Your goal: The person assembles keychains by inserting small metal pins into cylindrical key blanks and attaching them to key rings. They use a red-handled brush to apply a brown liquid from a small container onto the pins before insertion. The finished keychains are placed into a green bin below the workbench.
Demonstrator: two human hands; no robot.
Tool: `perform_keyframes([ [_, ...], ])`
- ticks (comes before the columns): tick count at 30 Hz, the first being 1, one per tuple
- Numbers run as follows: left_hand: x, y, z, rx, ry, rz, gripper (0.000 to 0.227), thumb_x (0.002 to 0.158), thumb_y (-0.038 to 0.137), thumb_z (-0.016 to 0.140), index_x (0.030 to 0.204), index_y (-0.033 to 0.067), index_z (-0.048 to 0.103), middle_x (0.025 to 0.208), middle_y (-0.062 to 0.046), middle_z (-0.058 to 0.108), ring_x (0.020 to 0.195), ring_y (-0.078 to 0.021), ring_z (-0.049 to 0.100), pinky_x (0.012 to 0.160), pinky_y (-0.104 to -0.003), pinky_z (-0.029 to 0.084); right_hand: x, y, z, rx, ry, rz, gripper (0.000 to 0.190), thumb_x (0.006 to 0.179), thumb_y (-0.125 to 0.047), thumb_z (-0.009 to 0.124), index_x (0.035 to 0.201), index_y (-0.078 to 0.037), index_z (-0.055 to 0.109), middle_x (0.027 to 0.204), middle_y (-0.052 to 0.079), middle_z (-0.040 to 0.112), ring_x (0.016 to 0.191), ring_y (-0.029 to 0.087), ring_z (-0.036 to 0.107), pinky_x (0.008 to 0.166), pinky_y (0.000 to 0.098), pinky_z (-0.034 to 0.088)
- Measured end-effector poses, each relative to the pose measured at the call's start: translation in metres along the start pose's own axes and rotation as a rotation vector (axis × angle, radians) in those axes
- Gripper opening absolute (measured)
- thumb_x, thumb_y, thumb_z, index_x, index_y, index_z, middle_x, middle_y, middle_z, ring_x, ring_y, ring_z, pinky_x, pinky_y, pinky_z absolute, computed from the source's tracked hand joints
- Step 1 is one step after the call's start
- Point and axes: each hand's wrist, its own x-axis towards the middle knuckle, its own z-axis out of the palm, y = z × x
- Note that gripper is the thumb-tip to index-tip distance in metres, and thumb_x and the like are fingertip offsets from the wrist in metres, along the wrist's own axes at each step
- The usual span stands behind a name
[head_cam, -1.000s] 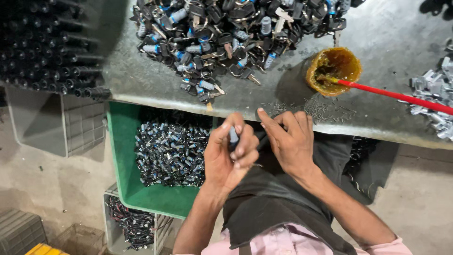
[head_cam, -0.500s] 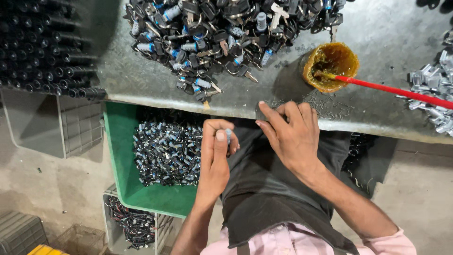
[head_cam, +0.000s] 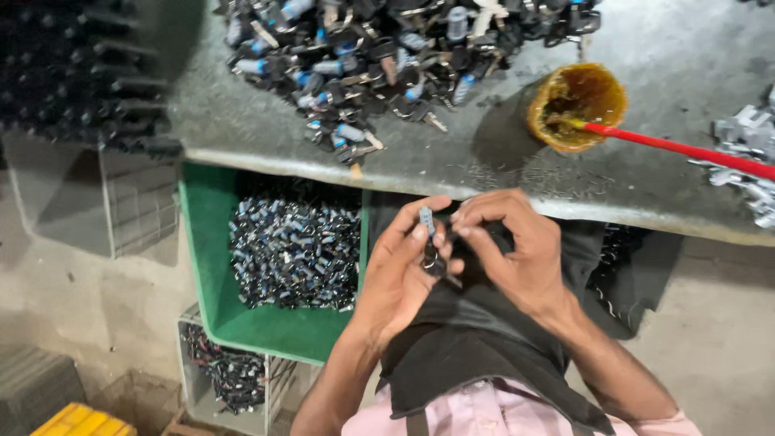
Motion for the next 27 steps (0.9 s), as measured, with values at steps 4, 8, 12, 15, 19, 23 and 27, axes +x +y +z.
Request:
perform_keyframes([
  [4, -0.001, -0.010, 0.009, -0.005, 0.007, -0.015, 0.032, 0.103, 0.022, 0.065, 0.132, 0.0108, 0.055, 0.100, -0.002, 0.060, 0.083, -0.0115, 0.058, 0.070, -0.030, 0.053, -0.011, 0.002, 0.002, 0.363, 0.024, 0.148, 0.016, 0.090, 0.008, 0.073, 0.100, -0.003, 0.067, 0.111, 0.011, 0.068, 0.095, 0.014, 0.070, 0.086, 0.0260, 0.060],
  [8, -0.003, -0.016, 0.010, 0.116, 0.001, 0.057, 0.030, 0.104, 0.021, 0.067, 0.130, 0.0070, 0.057, 0.105, -0.002, 0.061, 0.085, -0.0118, 0.058, 0.067, -0.028, 0.050, -0.014, 0.005, 0.005, 0.322, 0.096, 0.094, 0.017, 0.088, 0.010, 0.076, 0.099, -0.001, 0.069, 0.114, 0.011, 0.061, 0.100, 0.015, 0.065, 0.087, 0.0266, 0.058],
  [12, -0.002, -0.017, 0.008, 0.131, -0.009, 0.066, 0.030, 0.104, 0.021, 0.067, 0.130, 0.0069, 0.058, 0.106, -0.003, 0.062, 0.087, -0.0112, 0.057, 0.067, -0.027, 0.050, -0.018, 0.004, 0.005, 0.321, 0.128, 0.083, 0.018, 0.088, 0.012, 0.076, 0.100, 0.001, 0.068, 0.115, 0.011, 0.061, 0.104, 0.016, 0.063, 0.091, 0.0267, 0.057],
  [15, -0.004, -0.017, 0.007, 0.113, -0.016, 0.057, 0.029, 0.104, 0.020, 0.067, 0.129, 0.0062, 0.058, 0.107, -0.003, 0.064, 0.089, -0.0110, 0.057, 0.068, -0.027, 0.050, -0.022, 0.002, 0.007, 0.357, 0.166, 0.127, 0.017, 0.089, 0.012, 0.075, 0.100, 0.001, 0.068, 0.116, 0.011, 0.060, 0.102, 0.015, 0.065, 0.091, 0.0275, 0.060],
  [19, -0.003, -0.020, 0.003, 0.111, -0.020, 0.056, 0.028, 0.105, 0.020, 0.067, 0.127, 0.0041, 0.060, 0.107, -0.003, 0.065, 0.090, -0.0109, 0.058, 0.069, -0.028, 0.052, -0.026, 0.002, 0.008, 0.363, 0.177, 0.122, 0.018, 0.090, 0.013, 0.074, 0.101, 0.001, 0.068, 0.117, 0.011, 0.060, 0.103, 0.015, 0.065, 0.093, 0.0284, 0.060],
  [23, -0.002, -0.016, -0.002, 0.137, -0.026, 0.008, 0.032, 0.108, 0.018, 0.067, 0.132, -0.0028, 0.063, 0.103, -0.005, 0.066, 0.085, -0.0098, 0.055, 0.069, -0.028, 0.051, -0.024, 0.009, 0.002, 0.704, 0.050, 0.239, 0.034, 0.091, 0.014, 0.074, 0.115, -0.003, 0.056, 0.119, 0.010, 0.056, 0.106, 0.016, 0.063, 0.091, 0.0288, 0.059],
  [27, -0.002, 0.001, 0.002, 0.286, -0.075, -0.039, 0.034, 0.106, 0.017, 0.065, 0.132, -0.0043, 0.062, 0.102, -0.005, 0.068, 0.087, -0.0108, 0.060, 0.073, -0.028, 0.052, -0.020, 0.009, -0.015, 1.016, 0.012, 0.330, 0.061, 0.084, 0.012, 0.081, 0.129, -0.007, 0.044, 0.113, 0.005, 0.052, 0.104, 0.013, 0.058, 0.091, 0.0289, 0.057],
])
